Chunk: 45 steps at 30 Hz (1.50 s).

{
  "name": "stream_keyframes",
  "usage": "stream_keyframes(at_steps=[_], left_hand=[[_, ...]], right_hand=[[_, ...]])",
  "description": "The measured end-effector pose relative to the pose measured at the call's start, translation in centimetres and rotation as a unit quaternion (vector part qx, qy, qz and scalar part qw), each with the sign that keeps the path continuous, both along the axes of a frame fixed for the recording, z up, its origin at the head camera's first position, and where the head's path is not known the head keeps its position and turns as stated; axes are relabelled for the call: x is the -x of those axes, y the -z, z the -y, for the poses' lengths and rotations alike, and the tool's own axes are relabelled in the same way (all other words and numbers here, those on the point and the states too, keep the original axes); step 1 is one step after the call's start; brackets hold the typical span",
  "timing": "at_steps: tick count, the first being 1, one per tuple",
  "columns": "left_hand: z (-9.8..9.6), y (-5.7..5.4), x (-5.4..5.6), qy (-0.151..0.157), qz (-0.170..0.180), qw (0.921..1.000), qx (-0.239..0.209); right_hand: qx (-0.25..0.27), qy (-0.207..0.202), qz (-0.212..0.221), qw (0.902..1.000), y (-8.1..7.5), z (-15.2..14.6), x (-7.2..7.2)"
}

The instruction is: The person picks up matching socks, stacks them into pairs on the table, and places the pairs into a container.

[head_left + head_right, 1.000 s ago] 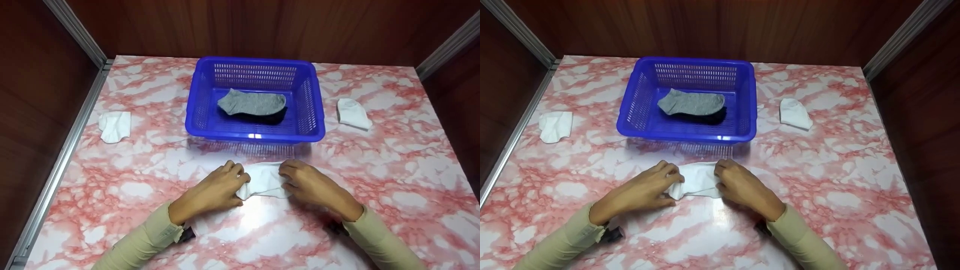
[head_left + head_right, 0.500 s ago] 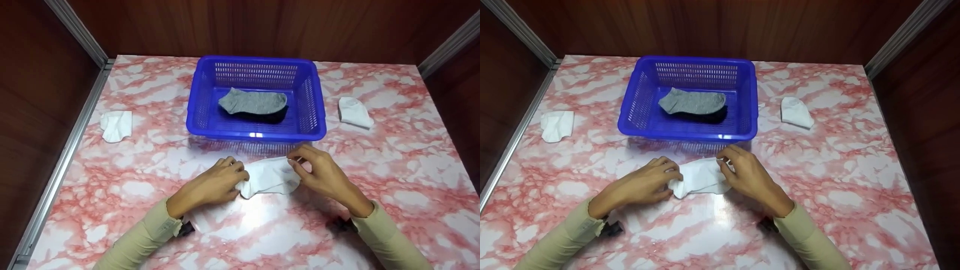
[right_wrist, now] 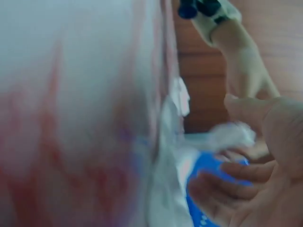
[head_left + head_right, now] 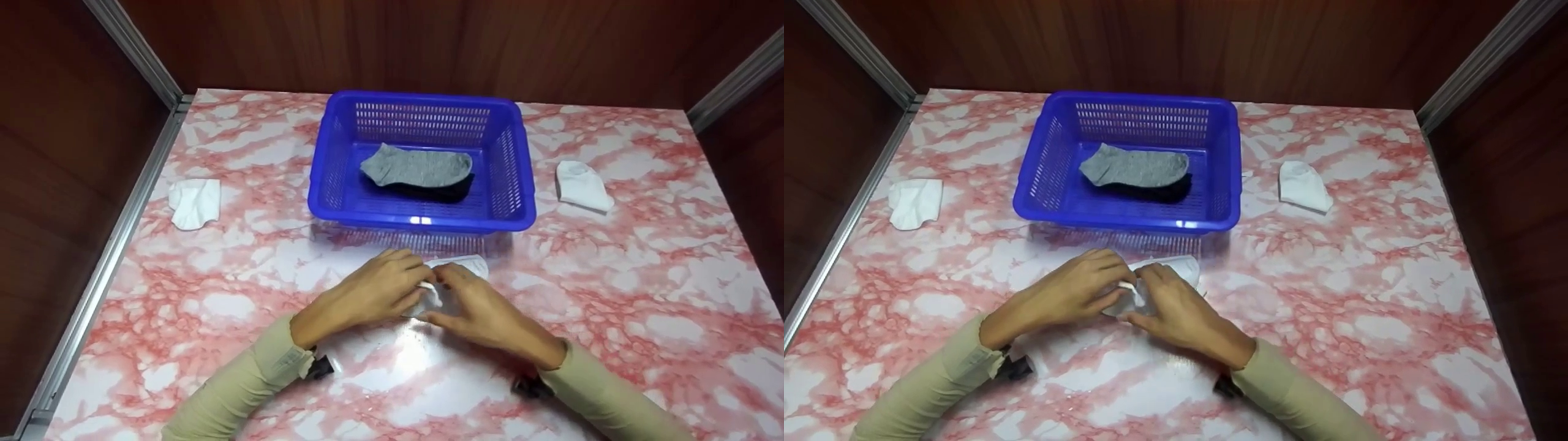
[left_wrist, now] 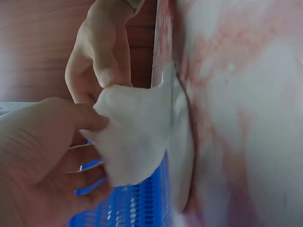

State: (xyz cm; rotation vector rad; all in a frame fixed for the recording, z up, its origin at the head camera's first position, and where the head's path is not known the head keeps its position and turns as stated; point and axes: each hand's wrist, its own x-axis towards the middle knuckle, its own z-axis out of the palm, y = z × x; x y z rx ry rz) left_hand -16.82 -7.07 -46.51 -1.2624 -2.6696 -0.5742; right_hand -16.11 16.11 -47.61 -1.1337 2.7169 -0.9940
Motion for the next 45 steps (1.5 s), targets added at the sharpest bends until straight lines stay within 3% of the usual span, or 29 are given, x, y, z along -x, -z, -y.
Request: stream_keyframes(at_steps=[2,4,6,8,10,11,15,22,27,30,32,35,39,45], left_hand=[[-0.5,0.5,0.1,0.001,0.019,0.9992,-0.035],[-0.8,1.1,0.4,-0.005,0.071,0.9937,-0.087],[-0.9,1.5,0.7,-0.009,0.150,0.9773,-0.149],[-0.7,1.8,1.0,-0.009,0.223,0.9549,-0.196],[-0.5,2.1,1.3,-0.008,0.272,0.9377,-0.216],[-0.4,2.2,1.4,-0.004,0.285,0.9336,-0.217],[-0.3,2.8,1.5,-0.009,0.292,0.9371,-0.190],[-0.8,3.6,1.5,-0.028,0.274,0.9489,-0.155],[-0.7,3.9,1.6,-0.047,0.272,0.9506,-0.142],[-0.6,3.6,1.6,-0.049,0.278,0.9471,-0.152],[-0.5,3.2,1.7,-0.032,0.275,0.9450,-0.174],[-0.2,2.4,1.7,-0.013,0.292,0.9323,-0.213],[0.2,1.5,1.7,-0.020,0.323,0.9157,-0.238],[1.0,1.2,2.3,-0.046,0.337,0.9174,-0.206]], right_hand=[[-0.004,0.008,-0.014,0.9999,0.5,0.3,0.0],[0.016,0.013,-0.004,0.9998,0.6,0.3,0.0],[0.057,0.012,0.025,0.9980,0.4,0.1,0.2],[0.109,0.012,0.063,0.9920,-0.2,-0.1,0.3],[0.152,0.016,0.092,0.9840,-0.8,-0.3,0.3],[0.168,0.020,0.101,0.9805,-1.1,-0.5,0.3],[0.181,0.032,0.115,0.9763,-1.7,-0.7,0.3],[0.095,0.009,0.045,0.9944,-0.8,-0.4,0.1],[0.131,0.032,0.043,0.9899,-1.3,-0.8,0.3],[0.186,0.047,0.071,0.9789,-2.5,-1.5,0.5],[0.224,0.061,0.087,0.9687,-3.4,-2.0,0.5],[0.249,0.082,0.121,0.9575,-4.7,-2.7,0.7],[0.201,0.102,0.159,0.9611,-5.5,-3.3,1.2],[0.111,0.112,0.181,0.9707,-4.9,-3.9,2.1]])
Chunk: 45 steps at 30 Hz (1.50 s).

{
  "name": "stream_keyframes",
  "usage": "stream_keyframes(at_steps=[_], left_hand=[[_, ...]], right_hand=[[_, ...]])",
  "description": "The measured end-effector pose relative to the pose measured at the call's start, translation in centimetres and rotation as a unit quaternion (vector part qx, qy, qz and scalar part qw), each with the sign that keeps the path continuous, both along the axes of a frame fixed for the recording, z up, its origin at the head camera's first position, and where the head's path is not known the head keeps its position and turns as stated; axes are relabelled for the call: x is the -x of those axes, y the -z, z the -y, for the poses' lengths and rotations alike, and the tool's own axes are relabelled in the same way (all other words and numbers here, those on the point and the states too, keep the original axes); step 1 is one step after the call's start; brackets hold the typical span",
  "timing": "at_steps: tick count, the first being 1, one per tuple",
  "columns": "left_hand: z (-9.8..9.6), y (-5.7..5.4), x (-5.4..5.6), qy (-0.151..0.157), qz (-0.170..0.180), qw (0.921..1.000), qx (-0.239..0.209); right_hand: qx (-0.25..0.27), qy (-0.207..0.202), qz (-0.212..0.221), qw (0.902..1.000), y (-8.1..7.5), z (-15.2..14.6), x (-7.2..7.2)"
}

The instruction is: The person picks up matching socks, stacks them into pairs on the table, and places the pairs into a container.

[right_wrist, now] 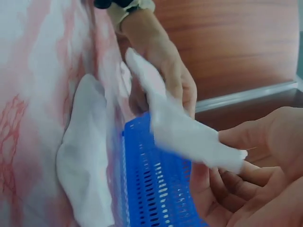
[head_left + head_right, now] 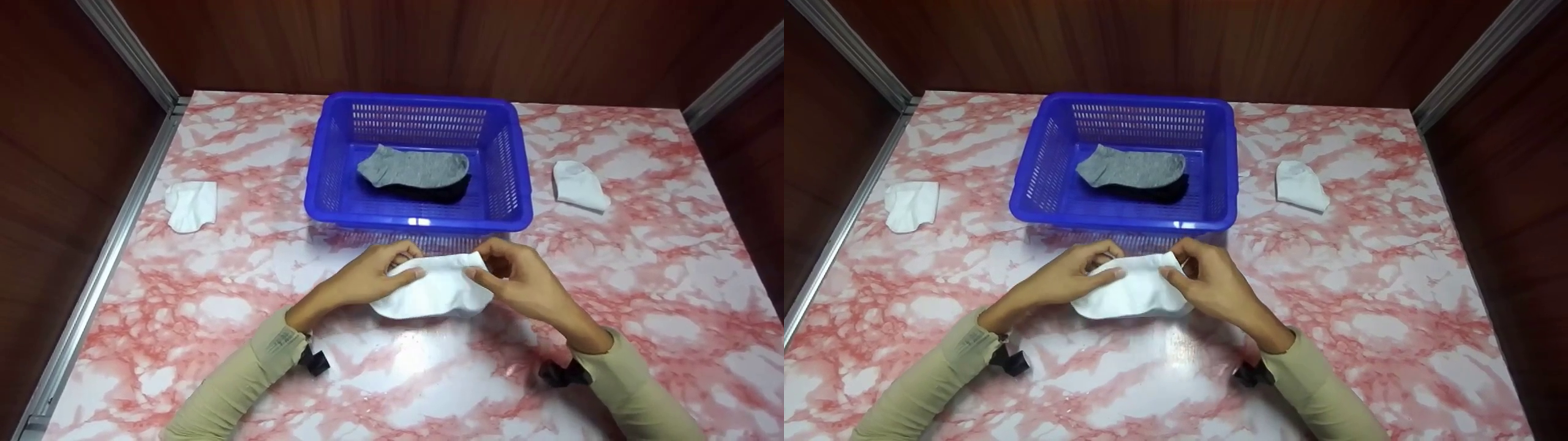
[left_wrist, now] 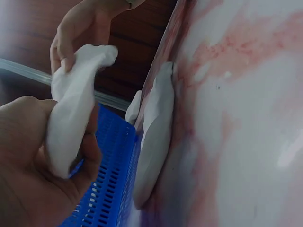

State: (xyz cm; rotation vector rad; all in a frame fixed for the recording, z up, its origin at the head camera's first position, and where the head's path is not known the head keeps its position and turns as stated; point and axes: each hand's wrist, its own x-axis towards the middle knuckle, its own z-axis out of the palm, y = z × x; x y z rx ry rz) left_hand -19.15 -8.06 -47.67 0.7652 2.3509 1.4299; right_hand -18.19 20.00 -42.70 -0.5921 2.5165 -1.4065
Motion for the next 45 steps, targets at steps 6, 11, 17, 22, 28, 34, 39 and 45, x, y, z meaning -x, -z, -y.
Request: stream_keyframes(at_steps=[6,11,17,22,28,34,39,45], left_hand=[[1.3,0.0,0.5,0.025,0.035,0.9942,0.099],[1.8,-0.5,0.5,0.019,0.062,0.9856,0.156],[1.9,-1.0,0.4,-0.031,0.071,0.9806,0.180],[1.6,-0.5,0.3,-0.071,0.038,0.9759,0.202],[1.6,-0.3,-0.1,-0.081,0.013,0.9592,0.270],[1.5,-0.7,-0.4,-0.060,0.027,0.9502,0.305],[1.4,-0.9,-0.4,-0.040,0.039,0.9561,0.288],[1.4,-0.8,-0.2,-0.061,0.091,0.9788,0.173]], right_hand=[[-0.090,-0.014,0.012,0.9958,1.6,-0.4,1.4],[-0.154,-0.027,0.016,0.9875,3.0,-0.3,2.1],[-0.181,-0.019,-0.011,0.9833,3.9,-0.2,2.2],[-0.194,-0.012,-0.039,0.9801,4.1,-0.2,2.2],[-0.211,0.002,-0.059,0.9757,4.4,-0.2,2.3],[-0.233,0.014,-0.080,0.9692,4.9,-0.3,2.3],[-0.240,0.005,-0.092,0.9665,5.1,-0.3,2.3],[-0.202,-0.008,-0.078,0.9762,5.2,-0.2,2.3]])
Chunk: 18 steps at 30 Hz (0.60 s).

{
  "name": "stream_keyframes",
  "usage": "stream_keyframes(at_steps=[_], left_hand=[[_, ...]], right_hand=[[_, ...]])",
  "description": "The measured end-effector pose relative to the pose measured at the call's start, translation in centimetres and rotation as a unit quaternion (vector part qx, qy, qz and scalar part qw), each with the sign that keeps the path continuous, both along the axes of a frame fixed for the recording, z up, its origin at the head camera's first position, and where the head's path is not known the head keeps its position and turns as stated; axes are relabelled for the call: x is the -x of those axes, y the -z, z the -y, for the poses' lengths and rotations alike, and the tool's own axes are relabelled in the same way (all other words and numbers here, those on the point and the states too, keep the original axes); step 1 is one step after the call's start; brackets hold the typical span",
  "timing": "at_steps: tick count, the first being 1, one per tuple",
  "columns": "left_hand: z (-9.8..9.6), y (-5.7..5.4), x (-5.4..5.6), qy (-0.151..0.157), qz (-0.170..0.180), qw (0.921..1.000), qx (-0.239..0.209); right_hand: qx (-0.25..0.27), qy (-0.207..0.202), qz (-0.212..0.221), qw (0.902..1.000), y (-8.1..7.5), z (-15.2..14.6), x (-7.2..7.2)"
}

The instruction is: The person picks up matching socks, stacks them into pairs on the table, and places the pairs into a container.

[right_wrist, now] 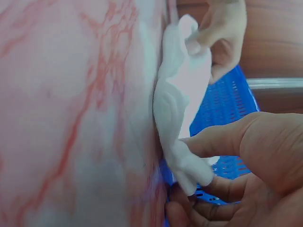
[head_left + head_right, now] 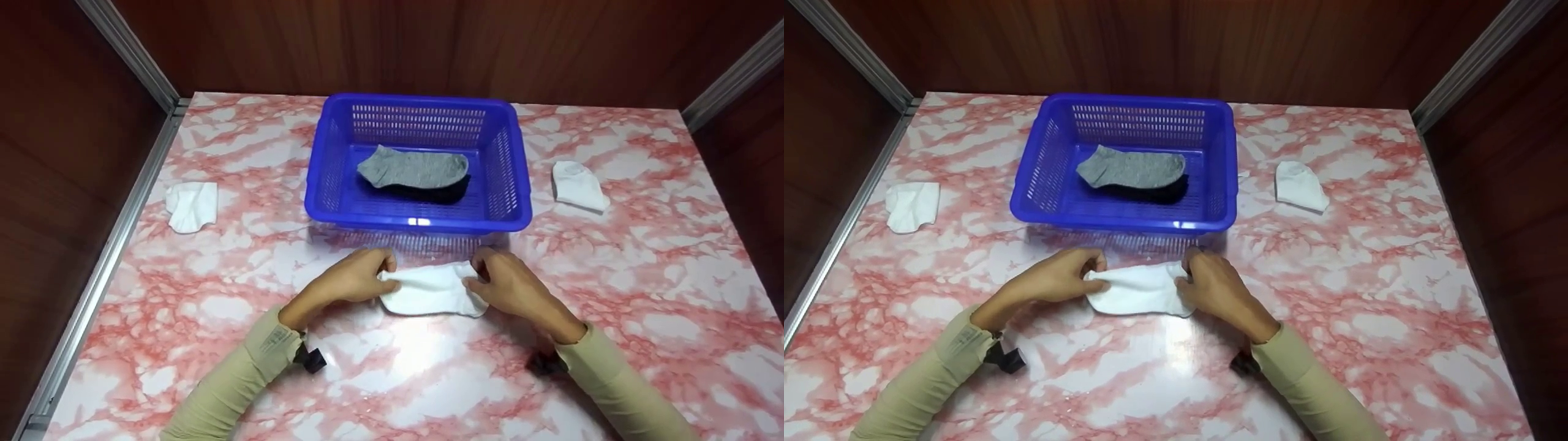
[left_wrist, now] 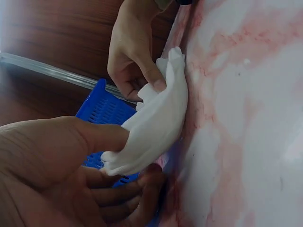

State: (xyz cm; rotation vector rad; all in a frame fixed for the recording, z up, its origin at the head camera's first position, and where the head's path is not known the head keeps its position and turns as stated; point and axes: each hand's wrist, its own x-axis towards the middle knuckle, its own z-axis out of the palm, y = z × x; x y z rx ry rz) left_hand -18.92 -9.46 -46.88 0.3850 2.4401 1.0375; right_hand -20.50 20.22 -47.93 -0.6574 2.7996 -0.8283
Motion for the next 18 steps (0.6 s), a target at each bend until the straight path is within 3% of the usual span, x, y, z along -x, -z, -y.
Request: stream_keyframes(at_steps=[3,7,12,18], left_hand=[[0.0,0.2,0.2,-0.027,0.013,0.9987,-0.042],[0.1,0.6,0.7,-0.030,-0.002,0.9987,-0.040],[0.4,0.8,1.1,-0.023,-0.018,0.9993,-0.024],[0.9,0.5,1.0,-0.031,0.004,0.9993,-0.022]], right_hand=[[0.037,-0.001,0.032,0.9988,0.0,0.0,0.1],[0.061,0.008,0.068,0.9958,-0.1,-0.1,0.3],[0.054,0.009,0.066,0.9964,-0.1,-0.4,0.6],[0.064,0.012,0.055,0.9963,-0.4,-0.8,0.9]])
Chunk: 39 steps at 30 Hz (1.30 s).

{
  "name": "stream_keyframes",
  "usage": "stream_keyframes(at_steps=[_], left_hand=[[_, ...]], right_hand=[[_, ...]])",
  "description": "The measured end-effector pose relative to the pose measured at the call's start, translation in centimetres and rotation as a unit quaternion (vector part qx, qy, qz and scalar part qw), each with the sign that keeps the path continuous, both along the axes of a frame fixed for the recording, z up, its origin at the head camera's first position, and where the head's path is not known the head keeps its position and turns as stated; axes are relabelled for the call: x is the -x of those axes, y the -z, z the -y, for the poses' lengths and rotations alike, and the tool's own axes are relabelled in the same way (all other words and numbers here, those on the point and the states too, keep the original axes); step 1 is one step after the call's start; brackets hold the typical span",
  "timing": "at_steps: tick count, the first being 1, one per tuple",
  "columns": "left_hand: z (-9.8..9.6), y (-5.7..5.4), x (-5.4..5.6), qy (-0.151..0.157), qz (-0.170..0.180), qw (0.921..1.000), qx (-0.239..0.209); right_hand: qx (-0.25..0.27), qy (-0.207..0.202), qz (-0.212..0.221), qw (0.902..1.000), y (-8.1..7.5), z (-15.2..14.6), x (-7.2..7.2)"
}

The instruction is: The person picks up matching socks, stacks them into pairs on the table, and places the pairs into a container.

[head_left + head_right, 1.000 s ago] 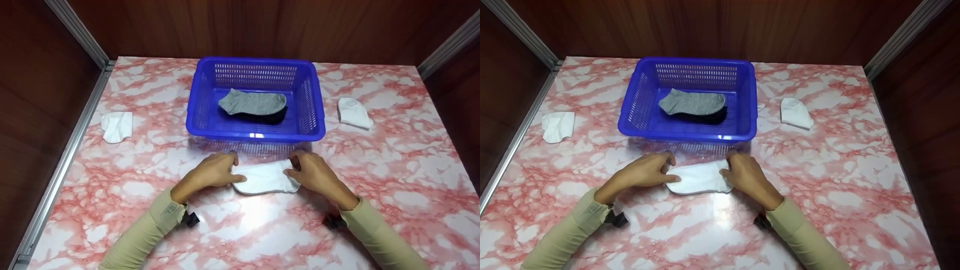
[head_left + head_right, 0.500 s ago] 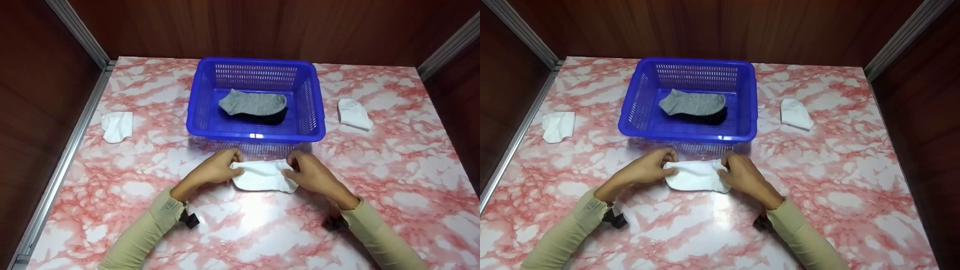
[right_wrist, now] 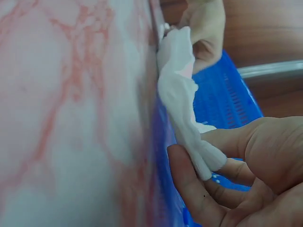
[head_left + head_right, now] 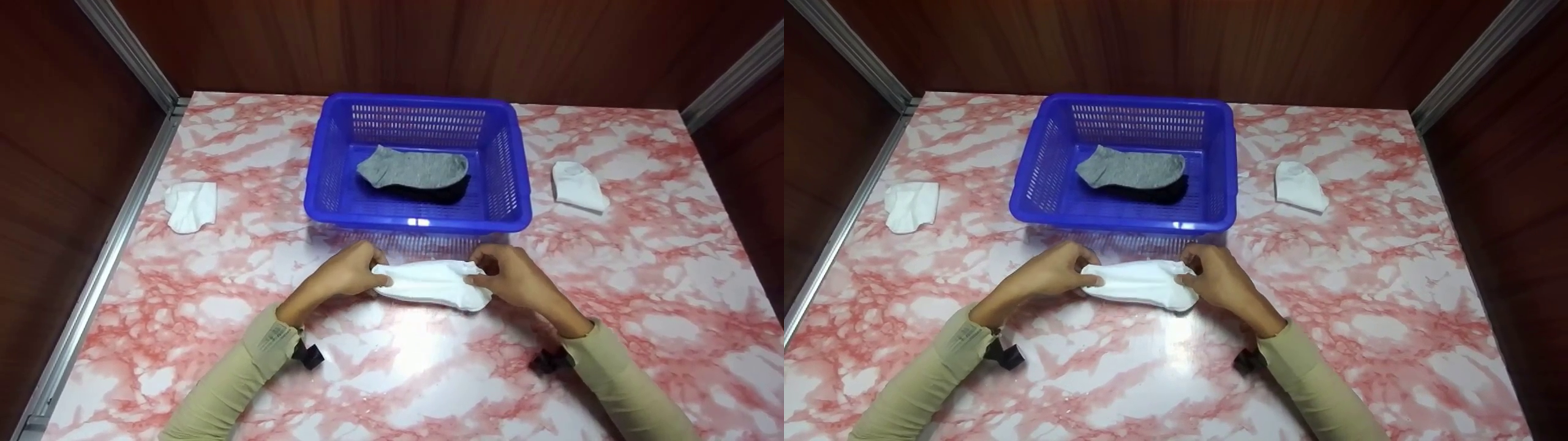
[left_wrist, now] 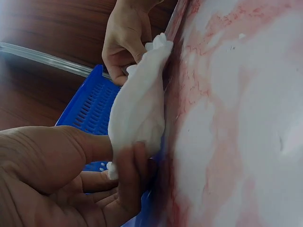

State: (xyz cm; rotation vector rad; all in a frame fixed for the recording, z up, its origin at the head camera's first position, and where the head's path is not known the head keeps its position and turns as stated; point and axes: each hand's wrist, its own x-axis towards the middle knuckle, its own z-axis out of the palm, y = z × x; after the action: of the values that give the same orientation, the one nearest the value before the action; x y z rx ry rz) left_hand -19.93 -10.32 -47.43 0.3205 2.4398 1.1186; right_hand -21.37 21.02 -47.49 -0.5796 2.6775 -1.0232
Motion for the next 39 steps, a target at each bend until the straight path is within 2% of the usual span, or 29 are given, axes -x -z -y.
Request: stream_keyframes(at_steps=[6,10,13,17,21,26,28,33,36,39], left_hand=[[0.1,-0.7,-0.3,-0.015,-0.012,0.9998,-0.002],[0.0,-1.2,-0.4,-0.026,0.009,0.9996,-0.012],[0.0,-1.6,-0.5,-0.020,0.017,0.9996,-0.010],[0.3,-2.7,-0.5,-0.013,0.005,0.9999,-0.009],[0.7,-4.4,-0.3,-0.009,-0.011,0.9993,-0.033],[1.2,-6.4,0.2,-0.019,-0.005,0.9970,-0.075],[1.4,-7.1,0.4,-0.024,-0.002,0.9968,-0.076],[1.9,-8.6,1.3,-0.011,-0.013,0.9963,-0.085],[2.1,-9.4,2.3,0.001,-0.010,0.9951,-0.098],[2.4,-10.3,3.4,0.022,-0.022,0.9956,-0.088]], right_hand=[[0.012,-0.016,0.005,0.9998,-1.2,-0.5,0.1],[0.026,-0.052,0.026,0.9980,-2.1,-0.8,-0.2],[0.034,-0.063,0.030,0.9970,-2.6,-1.1,-0.3],[0.041,-0.055,0.015,0.9975,-3.7,-1.3,-0.3],[0.046,-0.029,0.009,0.9985,-5.0,-1.5,-0.3],[0.045,-0.005,-0.011,0.9989,-6.5,-1.5,-0.2],[0.044,-0.005,-0.021,0.9988,-7.1,-1.4,0.0],[0.039,-0.012,-0.037,0.9985,-8.6,-1.2,0.6],[0.039,-0.022,-0.048,0.9978,-9.6,-1.0,1.2],[0.044,-0.030,-0.037,0.9979,-10.7,-0.8,2.0]])
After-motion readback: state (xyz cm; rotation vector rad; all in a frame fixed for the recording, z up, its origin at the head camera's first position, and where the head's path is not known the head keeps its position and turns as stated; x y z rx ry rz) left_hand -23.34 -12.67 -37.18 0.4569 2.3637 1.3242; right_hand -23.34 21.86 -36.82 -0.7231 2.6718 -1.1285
